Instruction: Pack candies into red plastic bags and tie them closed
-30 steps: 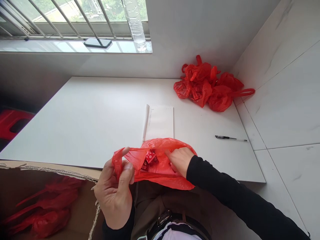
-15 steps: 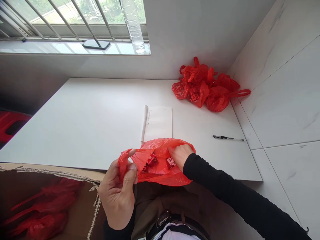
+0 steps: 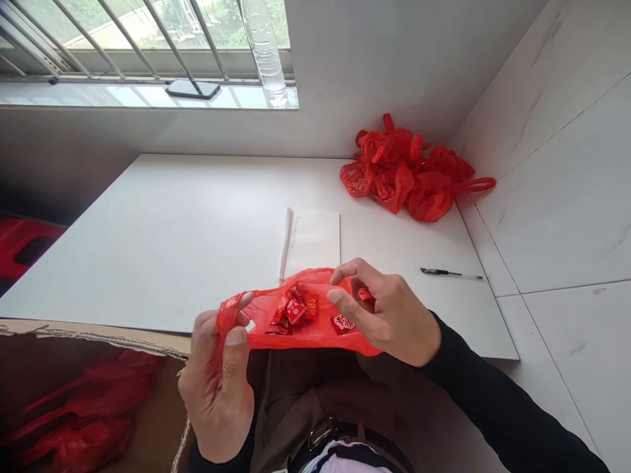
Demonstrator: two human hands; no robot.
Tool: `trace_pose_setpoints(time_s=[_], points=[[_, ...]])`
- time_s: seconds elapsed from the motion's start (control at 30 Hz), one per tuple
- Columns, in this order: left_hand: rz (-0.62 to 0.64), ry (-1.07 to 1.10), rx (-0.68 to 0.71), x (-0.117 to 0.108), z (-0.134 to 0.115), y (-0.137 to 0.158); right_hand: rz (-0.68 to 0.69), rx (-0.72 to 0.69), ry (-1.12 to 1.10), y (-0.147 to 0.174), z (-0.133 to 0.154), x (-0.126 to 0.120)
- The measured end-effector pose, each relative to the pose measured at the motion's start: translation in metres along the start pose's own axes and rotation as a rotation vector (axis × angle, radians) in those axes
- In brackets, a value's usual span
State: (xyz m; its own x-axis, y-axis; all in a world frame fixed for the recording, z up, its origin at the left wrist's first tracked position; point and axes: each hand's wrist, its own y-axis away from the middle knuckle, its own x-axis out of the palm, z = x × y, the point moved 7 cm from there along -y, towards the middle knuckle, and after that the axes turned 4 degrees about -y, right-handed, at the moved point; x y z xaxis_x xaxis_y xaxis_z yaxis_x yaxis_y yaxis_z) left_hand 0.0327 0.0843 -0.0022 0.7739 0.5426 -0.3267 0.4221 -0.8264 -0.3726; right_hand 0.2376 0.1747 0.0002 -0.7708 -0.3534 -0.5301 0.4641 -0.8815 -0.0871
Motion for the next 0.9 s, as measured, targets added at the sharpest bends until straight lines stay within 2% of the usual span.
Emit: trace_pose_setpoints(time_s=[0.07, 0.13, 0.2, 0.27, 0.33, 0.4, 0.47, 0.53, 0.6, 0.63, 0.7, 0.77, 0.83, 0.9], points=[[0.023, -0.088, 0.119, 0.002, -0.021, 0.000, -0.017, -0.066, -0.068, 0.007, 0.019, -0.003], [0.076, -0.109, 0.206, 0.009, -0.044, 0.003, 0.053, -0.191, -0.125, 0.012, 0.039, 0.008], [0.124, -0.065, 0.252, 0.016, -0.061, 0.008, 0.085, -0.326, -0.154, 0.015, 0.057, 0.019], [0.140, -0.020, 0.242, 0.019, -0.068, 0.011, 0.025, -0.396, -0.128, 0.015, 0.066, 0.021], [0.153, 0.103, 0.145, 0.020, -0.061, 0.013, -0.021, -0.404, -0.101, 0.014, 0.069, 0.020], [0.217, 0.280, 0.012, 0.024, -0.046, 0.013, -0.013, -0.412, -0.100, 0.013, 0.072, 0.017], [0.366, 0.390, -0.072, 0.033, -0.034, 0.014, -0.001, -0.418, -0.114, 0.013, 0.075, 0.014], [0.566, 0.370, -0.051, 0.045, -0.030, 0.016, -0.012, -0.379, -0.124, 0.011, 0.074, 0.008], [0.681, 0.328, -0.041, 0.052, -0.027, 0.017, -0.016, -0.285, -0.129, 0.010, 0.069, 0.002], [0.673, 0.334, -0.081, 0.053, -0.024, 0.015, -0.025, -0.236, -0.127, 0.011, 0.066, -0.002], [0.558, 0.399, -0.231, 0.051, -0.014, 0.010, -0.063, -0.175, -0.151, 0.014, 0.063, -0.011], [0.483, 0.466, -0.367, 0.052, -0.008, 0.010, -0.111, -0.179, -0.249, 0.019, 0.065, -0.020], [0.544, 0.421, -0.354, 0.061, -0.015, 0.013, -0.115, -0.206, -0.355, 0.022, 0.069, -0.023], [0.644, 0.282, -0.261, 0.072, -0.028, 0.018, -0.099, -0.216, -0.380, 0.021, 0.073, -0.020]])
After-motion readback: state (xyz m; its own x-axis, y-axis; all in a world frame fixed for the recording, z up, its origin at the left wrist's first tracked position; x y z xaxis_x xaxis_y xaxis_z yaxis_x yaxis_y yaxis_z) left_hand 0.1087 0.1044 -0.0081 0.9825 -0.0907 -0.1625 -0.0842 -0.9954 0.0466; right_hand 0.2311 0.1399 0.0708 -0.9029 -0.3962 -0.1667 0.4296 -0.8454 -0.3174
